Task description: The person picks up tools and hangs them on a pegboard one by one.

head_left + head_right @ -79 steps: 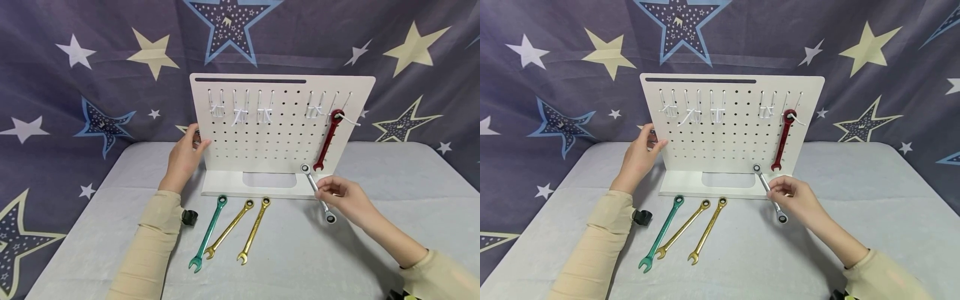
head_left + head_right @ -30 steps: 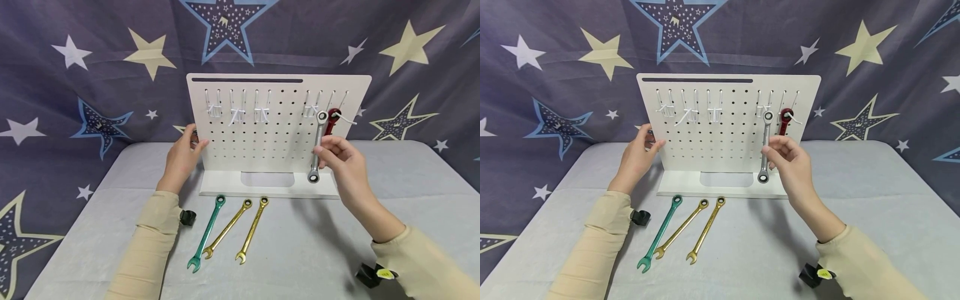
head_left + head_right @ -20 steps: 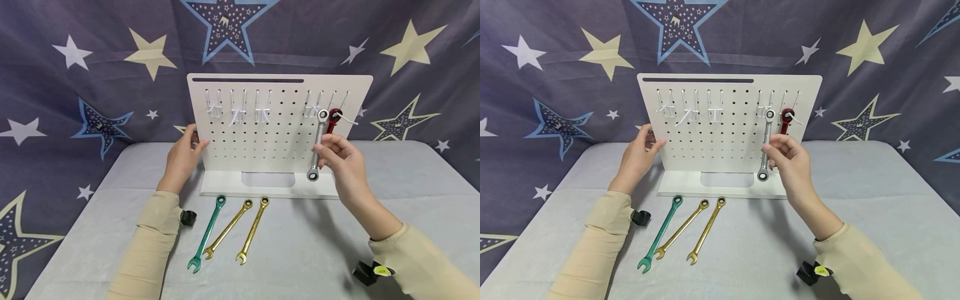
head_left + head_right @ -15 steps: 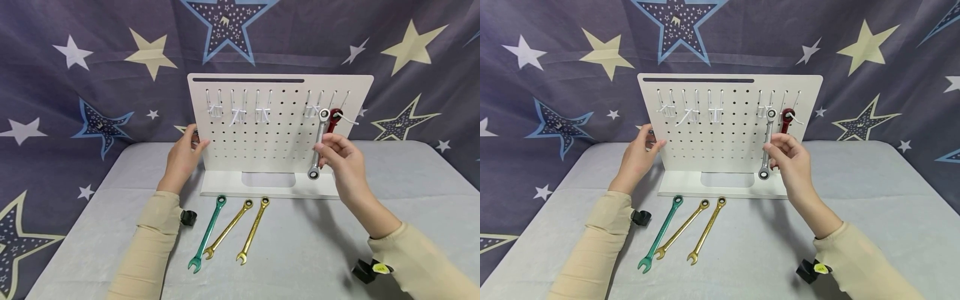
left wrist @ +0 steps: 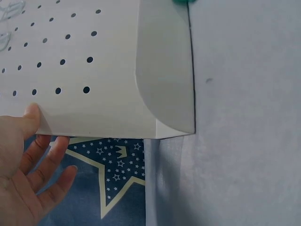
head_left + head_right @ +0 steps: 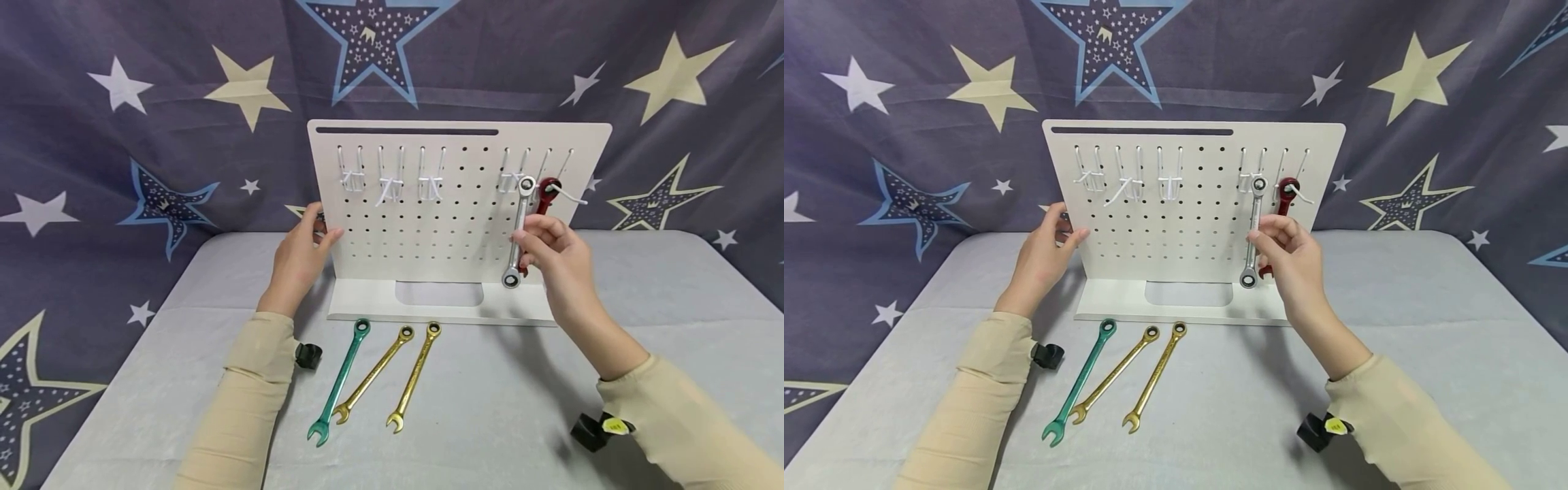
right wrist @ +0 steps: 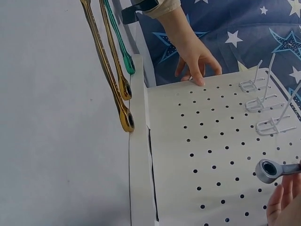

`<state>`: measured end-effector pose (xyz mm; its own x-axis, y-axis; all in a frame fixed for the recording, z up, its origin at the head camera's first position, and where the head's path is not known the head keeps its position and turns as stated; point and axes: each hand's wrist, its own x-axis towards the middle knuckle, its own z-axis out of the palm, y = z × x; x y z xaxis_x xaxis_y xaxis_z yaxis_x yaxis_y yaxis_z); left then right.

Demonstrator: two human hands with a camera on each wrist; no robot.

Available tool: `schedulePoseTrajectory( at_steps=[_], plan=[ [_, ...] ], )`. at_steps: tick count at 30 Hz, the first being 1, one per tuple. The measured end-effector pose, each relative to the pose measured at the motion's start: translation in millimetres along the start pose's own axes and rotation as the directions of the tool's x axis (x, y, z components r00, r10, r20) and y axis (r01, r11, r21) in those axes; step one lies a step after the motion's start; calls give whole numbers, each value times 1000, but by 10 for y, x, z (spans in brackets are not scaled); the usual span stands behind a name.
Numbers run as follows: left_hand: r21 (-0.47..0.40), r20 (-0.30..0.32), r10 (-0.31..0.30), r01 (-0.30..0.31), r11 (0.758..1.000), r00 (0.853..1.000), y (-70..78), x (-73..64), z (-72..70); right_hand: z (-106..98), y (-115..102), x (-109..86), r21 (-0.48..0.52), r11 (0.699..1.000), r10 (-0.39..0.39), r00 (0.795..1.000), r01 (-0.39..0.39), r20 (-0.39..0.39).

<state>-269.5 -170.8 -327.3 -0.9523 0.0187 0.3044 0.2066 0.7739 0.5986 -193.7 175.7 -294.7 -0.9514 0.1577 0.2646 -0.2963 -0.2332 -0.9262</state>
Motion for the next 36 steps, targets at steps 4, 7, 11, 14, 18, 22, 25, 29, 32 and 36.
schedulePoseTrajectory(
  at_steps=[4, 7, 11, 14, 18, 22, 25, 29, 32, 36],
  plan=[
    [0, -1, 0, 0, 1000, 1000, 0, 1, 0, 9, 5, 19, -6, 1000, 8, 1000, -8, -2],
    [1, -4, 3, -3, 1000, 1000, 5, 3, 0, 13, 12, 31, -9, 1000, 9, 1000, -9, -1],
    [-2, -3, 3, -3, 1000, 1000, 13, 4, -2, 15, 26, 51, -16, 1000, 12, 1000, -12, -4],
    [-3, -4, 2, -2, 1000, 1000, 21, 1, -8, 20, 38, 70, -19, 1000, 14, 1000, -15, -8],
    [-4, -8, 2, -2, 1000, 1000, 29, -4, -15, 27, 52, 95, -16, 1000, 18, 1000, -19, -17],
    [-1, -14, 7, -7, 1000, 1000, 31, -3, -14, 31, 65, 124, -2, 1000, 17, 1000, -17, -23],
    [2, -14, 8, -8, 1000, 1000, 27, -2, -10, 32, 78, 147, 9, 1000, 9, 1000, -8, -25],
    [3, -14, 6, -6, 1000, 1000, 20, -1, -3, 31, 94, 169, 12, 1000, -6, 1000, 6, -24],
    [5, -17, 8, -8, 1000, 1000, 19, 1, -1, 27, 105, 182, -1, 1000, -11, 1000, 11, -23],
    [8, -21, 11, -10, 1000, 1000, 22, 0, -5, 26, 121, 203, -33, 999, -10, 1000, 9, -25]
  ],
)
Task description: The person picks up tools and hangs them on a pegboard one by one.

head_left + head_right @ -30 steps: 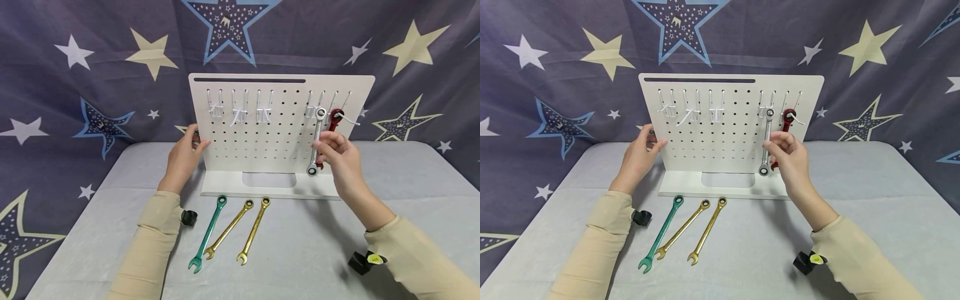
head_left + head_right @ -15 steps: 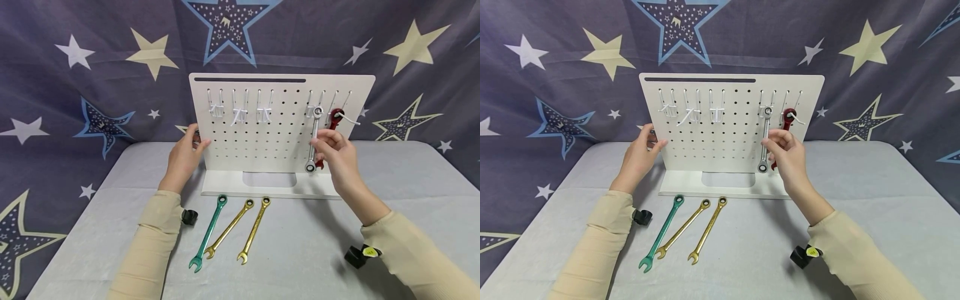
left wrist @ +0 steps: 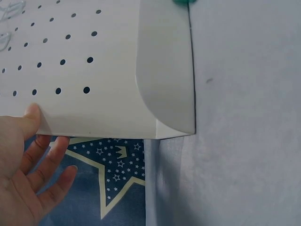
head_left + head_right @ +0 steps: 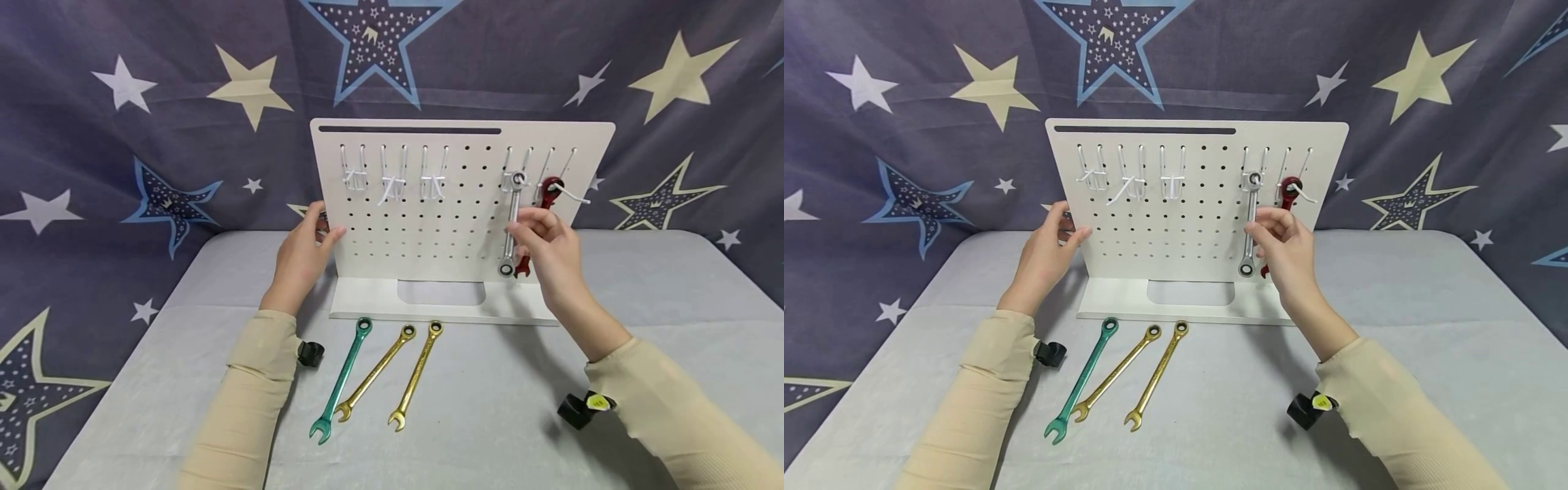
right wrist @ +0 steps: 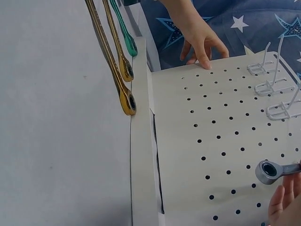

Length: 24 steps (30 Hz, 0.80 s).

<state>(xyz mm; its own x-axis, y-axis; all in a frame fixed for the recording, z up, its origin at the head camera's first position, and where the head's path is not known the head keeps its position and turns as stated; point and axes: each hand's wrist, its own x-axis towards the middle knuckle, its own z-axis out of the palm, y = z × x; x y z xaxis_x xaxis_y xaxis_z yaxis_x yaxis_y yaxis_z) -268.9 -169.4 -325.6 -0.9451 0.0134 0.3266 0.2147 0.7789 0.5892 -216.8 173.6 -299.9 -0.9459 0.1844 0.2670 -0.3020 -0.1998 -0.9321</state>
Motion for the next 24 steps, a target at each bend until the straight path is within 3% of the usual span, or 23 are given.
schedulePoseTrajectory(
  at_steps=[24],
  plan=[
    [-3, -3, 18, -18, 1000, 1000, -21, 3, -3, -48, 115, 114, -50, 998, -32, 999, 32, 5]
  ],
)
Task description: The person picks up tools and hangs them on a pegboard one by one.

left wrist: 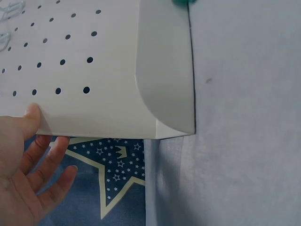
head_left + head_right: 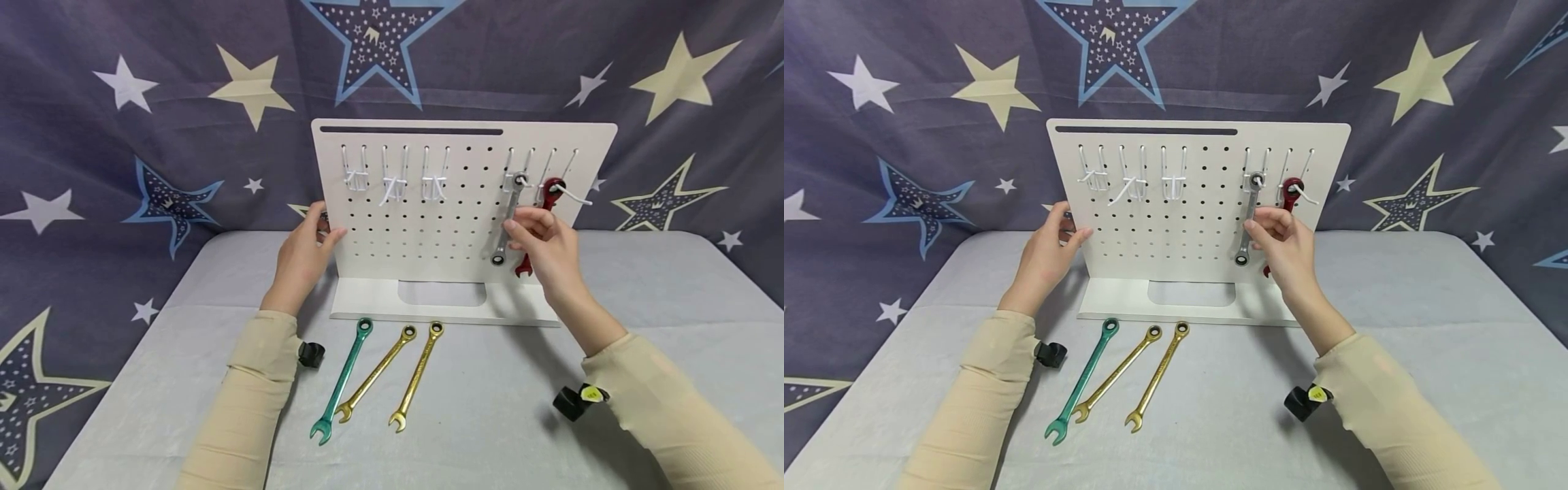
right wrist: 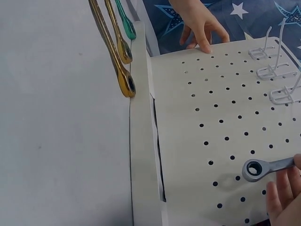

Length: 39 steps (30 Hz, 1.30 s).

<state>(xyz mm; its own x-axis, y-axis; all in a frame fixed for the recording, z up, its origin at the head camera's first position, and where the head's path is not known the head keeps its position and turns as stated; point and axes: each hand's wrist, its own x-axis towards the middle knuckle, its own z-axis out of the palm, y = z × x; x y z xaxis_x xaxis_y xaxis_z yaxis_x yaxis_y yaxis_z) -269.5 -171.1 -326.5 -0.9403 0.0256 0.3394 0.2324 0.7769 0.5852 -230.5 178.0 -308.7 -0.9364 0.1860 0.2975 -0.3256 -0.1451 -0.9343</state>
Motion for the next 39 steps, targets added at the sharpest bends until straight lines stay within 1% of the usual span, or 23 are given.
schedulePoseTrajectory(
  at_steps=[10, 16, 20, 24, 32, 35, 39],
  plan=[
    [-2, -2, 3, -3, 1000, 1000, 8, -6, -8, -39, 8, 11, -60, 998, 7, 1000, -6, 15],
    [-6, -2, 5, -5, 1000, 1000, 13, -9, -12, -64, -2, -15, -69, 998, 9, 999, -6, 40],
    [-6, 0, 2, -2, 1000, 1000, 18, -7, -13, -78, -20, -41, -80, 997, 23, 998, -18, 55],
    [-5, 3, -2, 2, 1000, 1000, 20, -6, -16, -93, -36, -70, -70, 997, 33, 997, -28, 72],
    [-4, 8, -4, 4, 1000, 1000, 16, -6, -5, -216, -27, -125, -39, 999, -28, 995, 31, 96],
    [-3, 7, 2, -2, 1000, 1000, 21, -6, -5, -278, -12, -138, -39, 998, -52, 995, 56, 83],
    [-3, 5, 2, -2, 1000, 1000, 20, -8, -8, -360, 0, -145, -30, 997, -62, 996, 64, 63]
  ],
)
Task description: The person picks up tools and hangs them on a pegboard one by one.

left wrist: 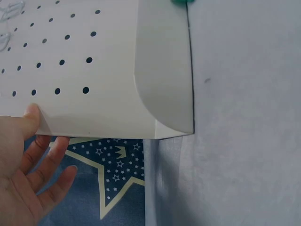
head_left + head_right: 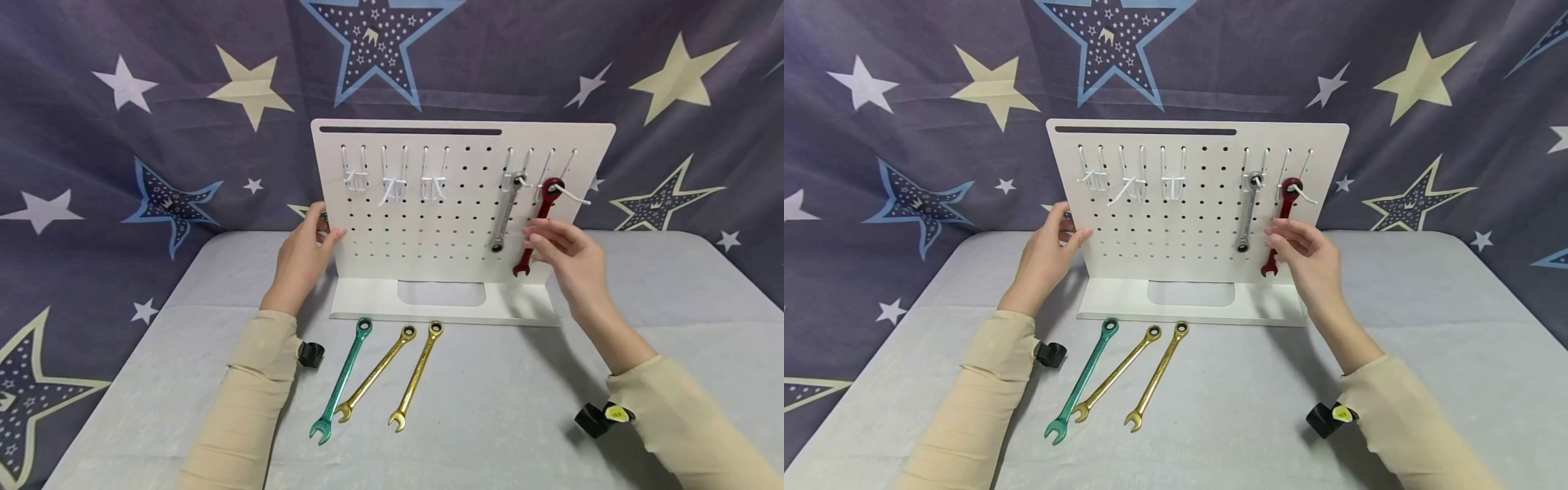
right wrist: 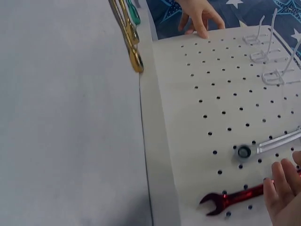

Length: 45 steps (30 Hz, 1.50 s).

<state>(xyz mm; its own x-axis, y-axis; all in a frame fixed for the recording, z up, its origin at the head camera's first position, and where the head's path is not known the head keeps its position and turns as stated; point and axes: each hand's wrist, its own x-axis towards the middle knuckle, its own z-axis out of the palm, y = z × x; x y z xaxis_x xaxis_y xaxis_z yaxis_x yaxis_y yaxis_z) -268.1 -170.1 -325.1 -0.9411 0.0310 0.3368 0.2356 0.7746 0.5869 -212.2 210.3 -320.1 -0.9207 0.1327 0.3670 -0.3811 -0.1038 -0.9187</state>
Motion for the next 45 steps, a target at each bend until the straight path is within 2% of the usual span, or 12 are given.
schedulePoseTrajectory(
  at_steps=[11, 24, 35, 45],
  plan=[
    [6, 7, -21, 21, 1000, 1000, 3, 3, -1, -259, 62, 7, -10, 1000, -15, 999, 15, -39],
    [6, 5, -13, 13, 1000, 1000, -18, 0, 7, -502, 109, 32, -21, 999, 41, 990, -44, -138],
    [-5, 0, 0, 0, 1000, 1000, 0, -9, -1, -593, 120, 116, 35, 998, 66, 964, -60, -258],
    [-4, 6, -10, 10, 1000, 1000, 1, -3, 2, -570, 156, 204, 45, 996, 86, 961, -77, -263]
  ],
)
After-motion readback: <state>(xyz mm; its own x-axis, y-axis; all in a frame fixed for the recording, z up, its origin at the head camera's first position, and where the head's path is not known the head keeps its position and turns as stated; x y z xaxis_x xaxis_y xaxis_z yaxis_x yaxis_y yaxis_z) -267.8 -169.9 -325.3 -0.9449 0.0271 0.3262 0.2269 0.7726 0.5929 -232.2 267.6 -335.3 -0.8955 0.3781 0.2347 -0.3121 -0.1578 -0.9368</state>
